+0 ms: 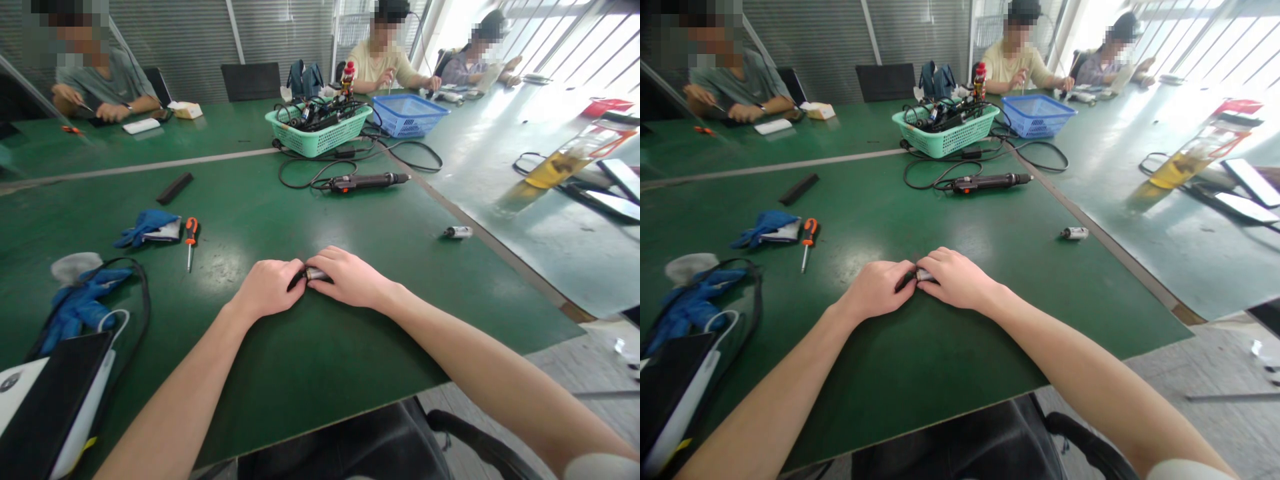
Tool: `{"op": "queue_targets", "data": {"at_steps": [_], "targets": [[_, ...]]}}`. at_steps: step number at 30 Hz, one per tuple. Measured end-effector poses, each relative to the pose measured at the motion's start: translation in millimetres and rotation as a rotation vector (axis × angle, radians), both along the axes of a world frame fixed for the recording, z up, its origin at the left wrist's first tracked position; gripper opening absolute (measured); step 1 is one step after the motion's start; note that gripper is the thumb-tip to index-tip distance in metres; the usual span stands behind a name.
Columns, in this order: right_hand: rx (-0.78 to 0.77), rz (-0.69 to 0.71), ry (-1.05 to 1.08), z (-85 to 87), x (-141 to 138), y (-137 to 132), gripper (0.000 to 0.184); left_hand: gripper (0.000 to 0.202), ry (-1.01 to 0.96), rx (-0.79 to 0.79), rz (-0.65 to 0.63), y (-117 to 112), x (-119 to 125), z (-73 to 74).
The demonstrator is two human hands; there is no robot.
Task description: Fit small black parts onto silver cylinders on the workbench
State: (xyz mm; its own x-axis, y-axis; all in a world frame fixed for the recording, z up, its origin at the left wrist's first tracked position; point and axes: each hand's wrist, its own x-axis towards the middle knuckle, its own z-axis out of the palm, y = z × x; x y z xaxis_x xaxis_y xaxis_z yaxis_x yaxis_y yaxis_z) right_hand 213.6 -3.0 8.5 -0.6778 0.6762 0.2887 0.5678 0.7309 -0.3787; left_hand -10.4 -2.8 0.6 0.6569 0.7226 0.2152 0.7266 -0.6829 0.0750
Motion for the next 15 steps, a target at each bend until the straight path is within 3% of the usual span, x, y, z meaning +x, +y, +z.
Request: {"op": "queue_targets", "data": {"at_steps": [15], "targets": [[-0.007, -0.036, -0.017, 1.2, -1.6, -2.5, 0.024, 0.018, -0.006, 0.011, 0.003, 0.4, -0.3, -1.3]]}}
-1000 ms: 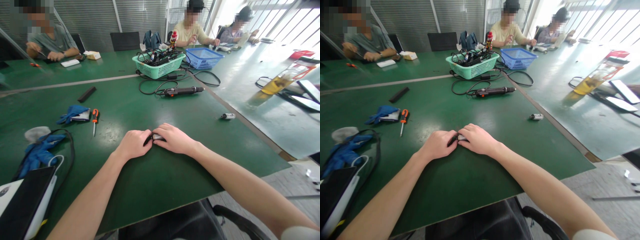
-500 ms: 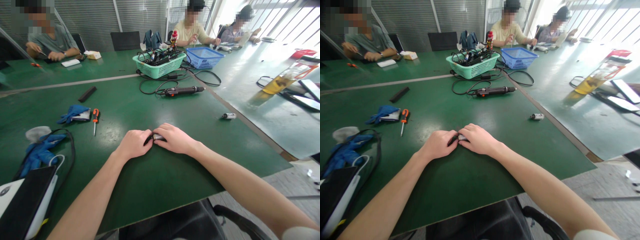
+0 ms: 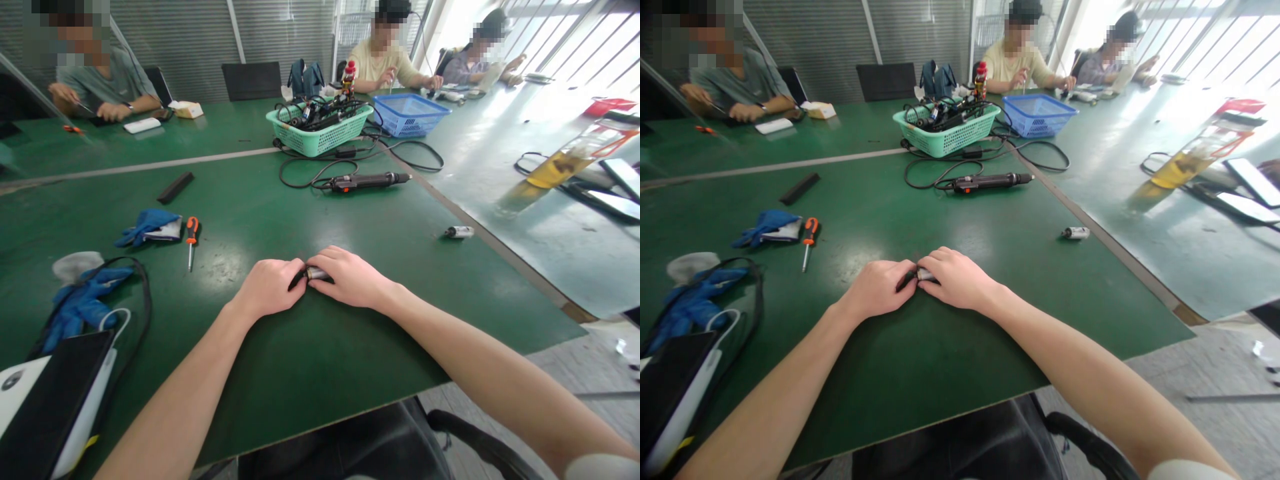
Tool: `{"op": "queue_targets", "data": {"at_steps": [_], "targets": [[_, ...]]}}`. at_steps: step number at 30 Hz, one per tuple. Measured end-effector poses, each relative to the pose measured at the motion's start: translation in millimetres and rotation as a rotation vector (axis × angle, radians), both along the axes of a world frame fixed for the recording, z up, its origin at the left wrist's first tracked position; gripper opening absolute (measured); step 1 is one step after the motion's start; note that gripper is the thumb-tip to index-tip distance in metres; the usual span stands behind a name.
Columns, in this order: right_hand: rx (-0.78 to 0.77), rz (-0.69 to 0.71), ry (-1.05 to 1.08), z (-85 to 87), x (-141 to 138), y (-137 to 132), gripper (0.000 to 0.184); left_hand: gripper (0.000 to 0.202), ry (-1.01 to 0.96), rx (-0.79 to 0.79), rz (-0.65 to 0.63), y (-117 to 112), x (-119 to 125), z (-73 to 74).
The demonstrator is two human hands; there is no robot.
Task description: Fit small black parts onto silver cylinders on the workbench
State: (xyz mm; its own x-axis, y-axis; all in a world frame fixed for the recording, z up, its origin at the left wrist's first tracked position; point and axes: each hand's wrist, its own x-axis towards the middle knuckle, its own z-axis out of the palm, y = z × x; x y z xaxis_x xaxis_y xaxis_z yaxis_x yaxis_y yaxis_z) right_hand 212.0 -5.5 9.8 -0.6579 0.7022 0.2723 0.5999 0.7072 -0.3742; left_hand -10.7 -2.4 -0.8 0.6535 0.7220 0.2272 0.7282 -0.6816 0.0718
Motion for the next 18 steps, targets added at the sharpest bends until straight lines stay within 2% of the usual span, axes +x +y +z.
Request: {"op": "queue_targets", "data": {"at_steps": [18], "targets": [[-0.009, -0.003, -0.003, 1.3, -0.6, -0.3, 0.024, 0.016, -0.006, -0.002, 0.006, -0.5, 0.1, 0.0]]}}
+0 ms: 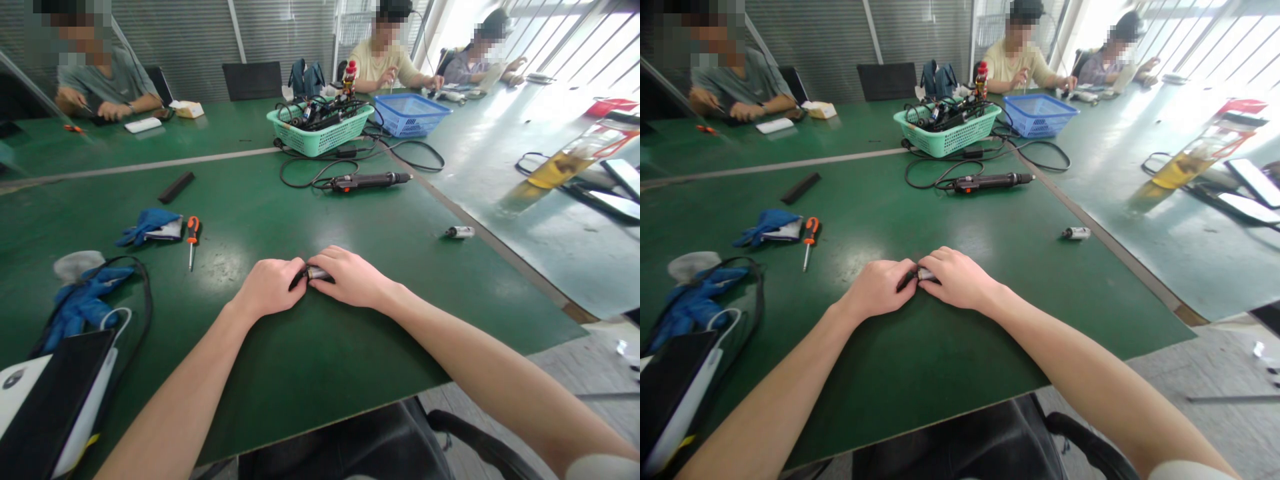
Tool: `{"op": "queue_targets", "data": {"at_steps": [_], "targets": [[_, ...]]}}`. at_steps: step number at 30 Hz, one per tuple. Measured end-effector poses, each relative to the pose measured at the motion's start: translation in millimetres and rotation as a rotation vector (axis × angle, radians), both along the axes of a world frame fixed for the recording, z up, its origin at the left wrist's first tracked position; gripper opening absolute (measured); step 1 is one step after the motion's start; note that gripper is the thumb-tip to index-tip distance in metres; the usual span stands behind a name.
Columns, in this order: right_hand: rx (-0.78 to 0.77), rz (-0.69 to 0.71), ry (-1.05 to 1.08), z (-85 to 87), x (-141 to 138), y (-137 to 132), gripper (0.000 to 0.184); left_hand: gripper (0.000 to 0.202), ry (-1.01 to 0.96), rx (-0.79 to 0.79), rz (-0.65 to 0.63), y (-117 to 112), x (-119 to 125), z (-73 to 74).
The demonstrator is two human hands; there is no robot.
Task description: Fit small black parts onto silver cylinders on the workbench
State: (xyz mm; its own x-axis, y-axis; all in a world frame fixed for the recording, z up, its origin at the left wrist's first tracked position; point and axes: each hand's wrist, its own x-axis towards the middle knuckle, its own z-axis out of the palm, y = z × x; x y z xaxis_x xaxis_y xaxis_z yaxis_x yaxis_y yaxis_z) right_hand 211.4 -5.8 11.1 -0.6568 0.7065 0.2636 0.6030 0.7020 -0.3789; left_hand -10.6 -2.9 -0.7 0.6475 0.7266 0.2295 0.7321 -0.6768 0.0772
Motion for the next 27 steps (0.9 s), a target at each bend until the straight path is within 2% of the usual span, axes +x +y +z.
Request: {"op": "queue_targets", "data": {"at_steps": [27], "targets": [[0.003, 0.000, -0.012, 0.6, 1.2, 0.2, 0.025, 0.015, 0.007, 0.011, 0.013, -1.4, 0.5, -0.4]]}}
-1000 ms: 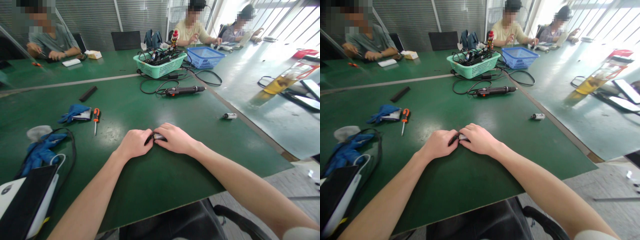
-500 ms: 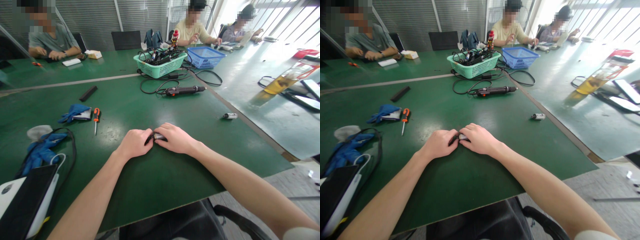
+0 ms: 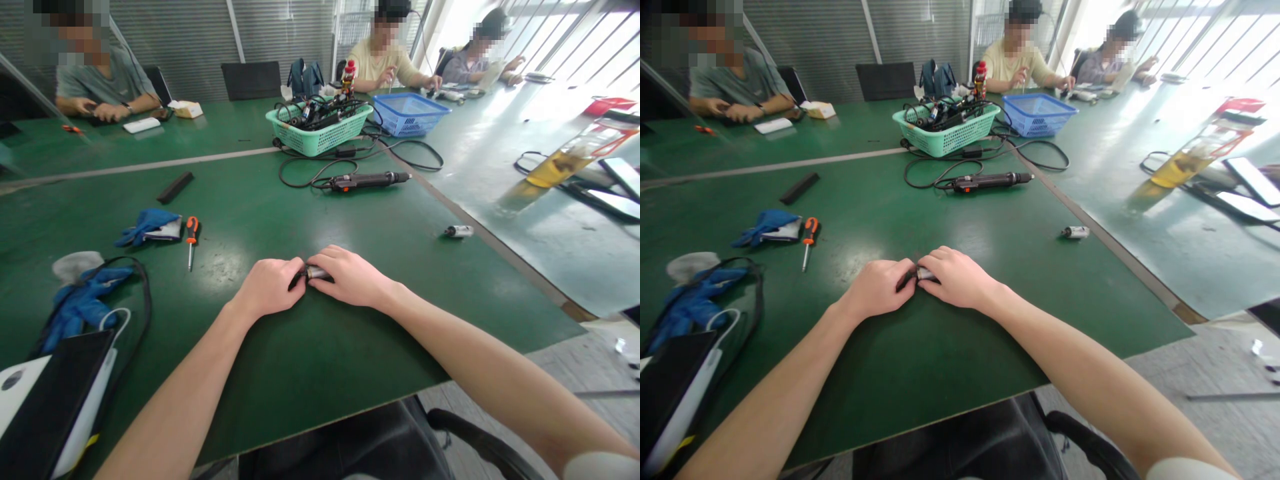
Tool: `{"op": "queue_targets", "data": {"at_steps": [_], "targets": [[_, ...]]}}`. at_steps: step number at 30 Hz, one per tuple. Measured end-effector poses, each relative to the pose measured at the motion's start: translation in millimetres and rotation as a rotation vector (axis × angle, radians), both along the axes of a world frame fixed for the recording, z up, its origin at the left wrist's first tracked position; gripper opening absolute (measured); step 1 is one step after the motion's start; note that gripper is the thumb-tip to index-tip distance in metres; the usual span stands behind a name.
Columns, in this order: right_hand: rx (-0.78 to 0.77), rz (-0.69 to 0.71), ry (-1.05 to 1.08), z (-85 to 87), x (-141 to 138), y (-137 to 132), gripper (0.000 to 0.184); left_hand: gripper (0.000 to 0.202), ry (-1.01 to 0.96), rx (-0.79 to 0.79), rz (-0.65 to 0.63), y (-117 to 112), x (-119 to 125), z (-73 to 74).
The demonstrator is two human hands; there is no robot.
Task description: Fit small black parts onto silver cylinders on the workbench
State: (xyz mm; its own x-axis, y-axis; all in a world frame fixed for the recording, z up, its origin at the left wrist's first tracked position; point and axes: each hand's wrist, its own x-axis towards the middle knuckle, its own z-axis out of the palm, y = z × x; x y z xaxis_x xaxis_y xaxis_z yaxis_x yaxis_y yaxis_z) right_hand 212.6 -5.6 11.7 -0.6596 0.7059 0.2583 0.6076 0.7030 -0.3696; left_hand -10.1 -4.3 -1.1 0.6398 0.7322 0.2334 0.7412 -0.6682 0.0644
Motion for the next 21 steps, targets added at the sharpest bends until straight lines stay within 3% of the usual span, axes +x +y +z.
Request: {"op": "queue_targets", "data": {"at_steps": [21], "targets": [[-0.009, -0.013, 0.011, -2.0, -0.6, 0.7, 0.025, 0.017, 0.002, -0.005, -0.001, -0.2, 0.9, 2.8]]}}
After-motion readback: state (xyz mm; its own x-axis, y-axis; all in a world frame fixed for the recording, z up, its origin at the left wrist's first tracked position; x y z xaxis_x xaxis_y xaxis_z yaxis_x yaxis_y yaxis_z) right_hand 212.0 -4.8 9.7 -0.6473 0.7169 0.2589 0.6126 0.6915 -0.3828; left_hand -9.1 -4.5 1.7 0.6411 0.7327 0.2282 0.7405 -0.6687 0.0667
